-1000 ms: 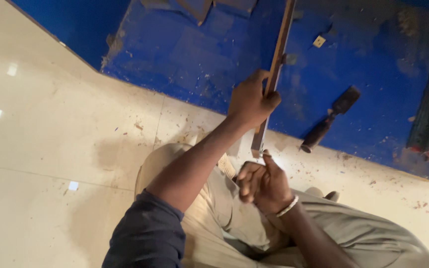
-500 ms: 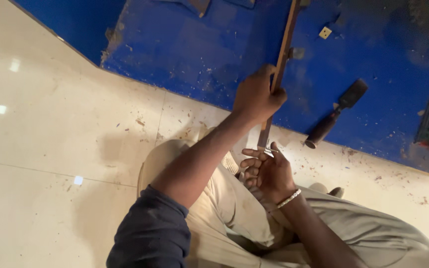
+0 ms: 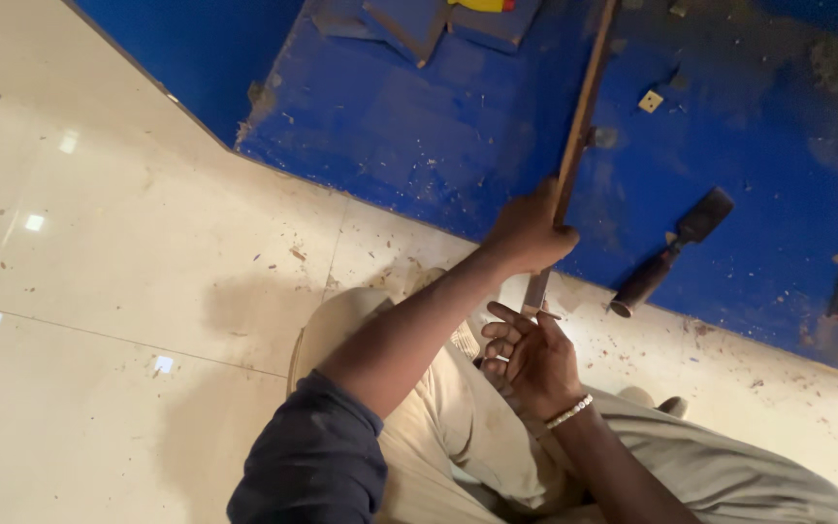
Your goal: The person scrapes material from a blue panel and small wooden frames using a chisel, then arranges the frames on the floor.
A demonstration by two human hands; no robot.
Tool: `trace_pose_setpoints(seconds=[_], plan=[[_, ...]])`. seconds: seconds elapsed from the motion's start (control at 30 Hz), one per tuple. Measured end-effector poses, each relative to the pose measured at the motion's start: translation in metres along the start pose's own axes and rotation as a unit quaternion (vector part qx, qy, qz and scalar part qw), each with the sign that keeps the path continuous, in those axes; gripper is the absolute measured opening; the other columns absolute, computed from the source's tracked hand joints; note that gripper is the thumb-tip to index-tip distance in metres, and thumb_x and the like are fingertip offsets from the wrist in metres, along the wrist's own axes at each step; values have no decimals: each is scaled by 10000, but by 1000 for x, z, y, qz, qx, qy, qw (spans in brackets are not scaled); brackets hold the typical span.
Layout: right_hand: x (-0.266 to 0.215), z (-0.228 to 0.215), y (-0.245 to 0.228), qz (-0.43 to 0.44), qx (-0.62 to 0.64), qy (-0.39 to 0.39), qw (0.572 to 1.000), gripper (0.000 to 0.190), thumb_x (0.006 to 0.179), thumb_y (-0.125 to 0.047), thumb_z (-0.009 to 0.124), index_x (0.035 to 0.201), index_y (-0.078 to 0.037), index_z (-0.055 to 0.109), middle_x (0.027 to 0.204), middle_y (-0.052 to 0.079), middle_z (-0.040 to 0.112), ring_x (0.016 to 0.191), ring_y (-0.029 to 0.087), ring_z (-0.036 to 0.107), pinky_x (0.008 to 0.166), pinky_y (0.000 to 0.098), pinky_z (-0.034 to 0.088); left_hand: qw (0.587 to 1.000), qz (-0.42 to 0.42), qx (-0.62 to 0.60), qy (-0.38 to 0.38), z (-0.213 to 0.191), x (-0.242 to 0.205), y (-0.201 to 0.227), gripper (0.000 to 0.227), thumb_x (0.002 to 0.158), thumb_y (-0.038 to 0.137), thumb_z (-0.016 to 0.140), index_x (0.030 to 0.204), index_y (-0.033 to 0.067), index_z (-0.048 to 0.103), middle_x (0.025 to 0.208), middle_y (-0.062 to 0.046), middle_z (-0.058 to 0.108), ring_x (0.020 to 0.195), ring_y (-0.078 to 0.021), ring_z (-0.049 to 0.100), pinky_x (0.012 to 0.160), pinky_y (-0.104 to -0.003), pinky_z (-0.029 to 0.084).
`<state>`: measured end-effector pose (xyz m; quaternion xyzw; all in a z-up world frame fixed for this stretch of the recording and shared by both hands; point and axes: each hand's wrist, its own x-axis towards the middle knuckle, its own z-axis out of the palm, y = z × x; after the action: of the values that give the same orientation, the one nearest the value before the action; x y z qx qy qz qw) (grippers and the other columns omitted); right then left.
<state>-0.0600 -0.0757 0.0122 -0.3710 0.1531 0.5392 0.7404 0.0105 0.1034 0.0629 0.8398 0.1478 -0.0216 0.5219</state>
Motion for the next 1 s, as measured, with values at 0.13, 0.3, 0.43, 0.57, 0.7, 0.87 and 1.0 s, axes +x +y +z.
trace_pose_setpoints(seconds=[0.13, 0.3, 0.43, 0.57, 0.7, 0.87, 1.0], plan=[[5, -13, 0, -54, -20, -11, 998, 538, 1068, -490, 413, 1239, -21, 613, 940, 95, 710, 761, 211, 660, 700, 366, 543, 997, -31, -75, -6, 2, 16, -19, 477, 822, 148, 618, 1273, 19, 534, 949, -159, 709, 805, -263, 726, 676, -395, 610], [17, -31, -6, -70, -69, 4, 995, 421, 1079, -439, 467, 1197, -65, 619, 957, 79, 694, 803, 200, 661, 729, 368, 546, 996, -27, -68, 44, 12, 37, -40, 570, 812, 135, 614, 1343, 6, 450, 1026, -166, 699, 934, -289, 723, 822, -416, 591], [21, -34, -5, -59, -79, 5, 995, 482, 1064, -499, 455, 1215, -65, 602, 938, 77, 692, 792, 199, 670, 713, 363, 555, 996, 9, -52, 71, 12, 38, -48, 558, 842, 219, 678, 1302, -19, 472, 1029, -186, 703, 945, -301, 720, 845, -414, 586], [24, -36, -2, -50, -88, 40, 994, 427, 1032, -497, 488, 1199, -112, 563, 924, 100, 695, 764, 215, 666, 678, 369, 557, 997, -34, -39, 55, 10, 40, -50, 623, 830, 244, 699, 1296, -48, 407, 973, -185, 703, 860, -320, 739, 784, -405, 619], [27, -42, -3, -92, -74, 97, 988, 284, 1034, -414, 538, 1184, -173, 542, 969, 78, 698, 765, 196, 651, 669, 364, 553, 997, 6, -32, 66, 13, 38, -46, 599, 859, 207, 690, 1317, -63, 414, 918, -173, 708, 790, -295, 744, 709, -390, 626], [27, -42, -8, -120, -75, 65, 988, 213, 1039, -338, 547, 1158, -161, 546, 1016, 65, 703, 808, 195, 669, 699, 365, 561, 998, -49, -43, 14, -4, 20, -20, 1016, 870, 153, 606, 1607, 33, -83, 759, -123, 700, 541, -227, 655, 465, -356, 542], [24, -37, -9, -120, -70, 68, 988, 208, 1059, -345, 543, 1093, -140, 532, 1004, 76, 703, 811, 195, 675, 700, 372, 569, 997, -47, -63, 9, -13, 14, -13, 1056, 900, 183, 632, 1621, 118, -136, 788, -125, 704, 521, -175, 625, 429, -299, 519]])
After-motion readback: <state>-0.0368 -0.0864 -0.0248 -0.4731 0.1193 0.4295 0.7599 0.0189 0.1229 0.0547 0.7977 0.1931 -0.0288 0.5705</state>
